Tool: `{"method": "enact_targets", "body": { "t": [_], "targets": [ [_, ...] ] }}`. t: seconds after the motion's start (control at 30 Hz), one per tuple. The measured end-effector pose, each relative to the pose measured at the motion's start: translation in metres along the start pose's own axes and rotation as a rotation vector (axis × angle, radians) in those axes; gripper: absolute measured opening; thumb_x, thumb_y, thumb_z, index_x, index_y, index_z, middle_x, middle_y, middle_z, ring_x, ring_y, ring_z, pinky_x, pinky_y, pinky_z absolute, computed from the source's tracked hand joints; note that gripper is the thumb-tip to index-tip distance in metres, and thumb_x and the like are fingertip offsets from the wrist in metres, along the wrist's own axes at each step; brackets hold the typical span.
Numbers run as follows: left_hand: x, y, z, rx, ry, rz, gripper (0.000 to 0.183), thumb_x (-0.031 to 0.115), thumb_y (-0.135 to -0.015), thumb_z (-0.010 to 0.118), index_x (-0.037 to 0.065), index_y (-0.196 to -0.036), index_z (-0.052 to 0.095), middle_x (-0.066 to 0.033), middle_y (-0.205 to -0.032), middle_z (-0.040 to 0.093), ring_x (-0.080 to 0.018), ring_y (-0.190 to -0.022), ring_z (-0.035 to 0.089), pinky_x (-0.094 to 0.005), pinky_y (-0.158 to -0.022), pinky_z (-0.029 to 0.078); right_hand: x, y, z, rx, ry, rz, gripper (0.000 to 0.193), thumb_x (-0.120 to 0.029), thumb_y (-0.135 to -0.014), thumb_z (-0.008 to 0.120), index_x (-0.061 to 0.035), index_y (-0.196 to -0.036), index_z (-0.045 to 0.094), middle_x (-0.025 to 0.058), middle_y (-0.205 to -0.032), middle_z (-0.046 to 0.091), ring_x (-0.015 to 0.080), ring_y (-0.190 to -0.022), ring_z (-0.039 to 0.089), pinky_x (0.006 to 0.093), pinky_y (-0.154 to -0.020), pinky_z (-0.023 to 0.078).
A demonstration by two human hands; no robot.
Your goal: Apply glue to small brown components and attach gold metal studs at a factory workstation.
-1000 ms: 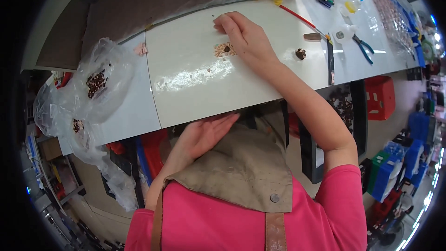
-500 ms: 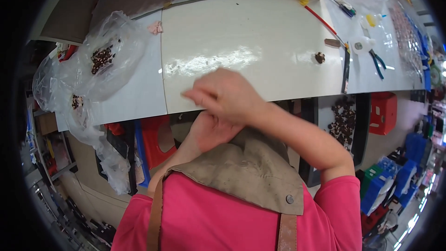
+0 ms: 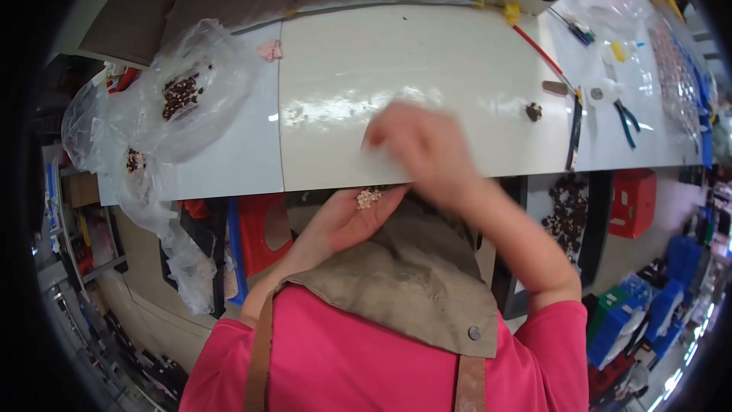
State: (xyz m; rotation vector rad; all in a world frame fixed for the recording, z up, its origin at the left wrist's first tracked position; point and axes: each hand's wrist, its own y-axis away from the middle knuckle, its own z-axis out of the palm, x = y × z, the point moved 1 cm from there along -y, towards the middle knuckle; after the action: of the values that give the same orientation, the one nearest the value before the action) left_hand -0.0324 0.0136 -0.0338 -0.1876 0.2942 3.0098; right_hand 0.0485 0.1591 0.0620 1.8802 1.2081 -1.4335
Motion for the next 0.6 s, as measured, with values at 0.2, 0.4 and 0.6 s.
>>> {"method": "enact_targets", "body": {
  "t": [0.2, 0.4, 0.6],
  "targets": [
    [-0.01, -0.004, -0.009, 0.323, -0.071, -0.116, 0.028, 0.013, -0.097, 0.043, -0.004, -0.118, 0.049, -0.0168, -0.117, 0.056, -0.0256, -0.112, 0.056, -0.0341, -0.096, 0.049, 0.027, -0.04, -0.019, 0.222, 0.307, -0.01, 0.022, -0.014, -0.094, 0.044, 0.0011, -0.101, 0.059, 0.0125, -0.097, 0.061, 0.0202, -0.093, 0.058, 0.0302, -0.084, 0.044],
    [-0.011, 0.002, -0.051, -0.21, 0.089, -0.071, 0.028, 0.015, -0.097, 0.044, -0.003, -0.117, 0.051, -0.016, -0.116, 0.057, -0.02, -0.106, 0.057, -0.0314, -0.094, 0.048, -0.01, 0.019, 0.058, -0.297, 0.185, -0.31, 0.011, -0.009, -0.082, 0.061, -0.0043, -0.092, 0.062, 0.0106, -0.092, 0.063, 0.0296, -0.088, 0.06, 0.0369, -0.079, 0.046],
    [0.009, 0.03, 0.021, 0.043, -0.547, -0.055, 0.039, 0.019, -0.096, 0.047, -0.002, -0.129, 0.043, -0.0122, -0.128, 0.05, -0.015, -0.113, 0.052, -0.0273, -0.098, 0.043, -0.004, 0.035, 0.076, -0.512, -0.178, -0.119, 0.007, -0.01, -0.085, 0.06, -0.003, -0.084, 0.06, 0.0092, -0.081, 0.061, 0.0287, -0.078, 0.058, 0.0363, -0.072, 0.044]
  ]
}}
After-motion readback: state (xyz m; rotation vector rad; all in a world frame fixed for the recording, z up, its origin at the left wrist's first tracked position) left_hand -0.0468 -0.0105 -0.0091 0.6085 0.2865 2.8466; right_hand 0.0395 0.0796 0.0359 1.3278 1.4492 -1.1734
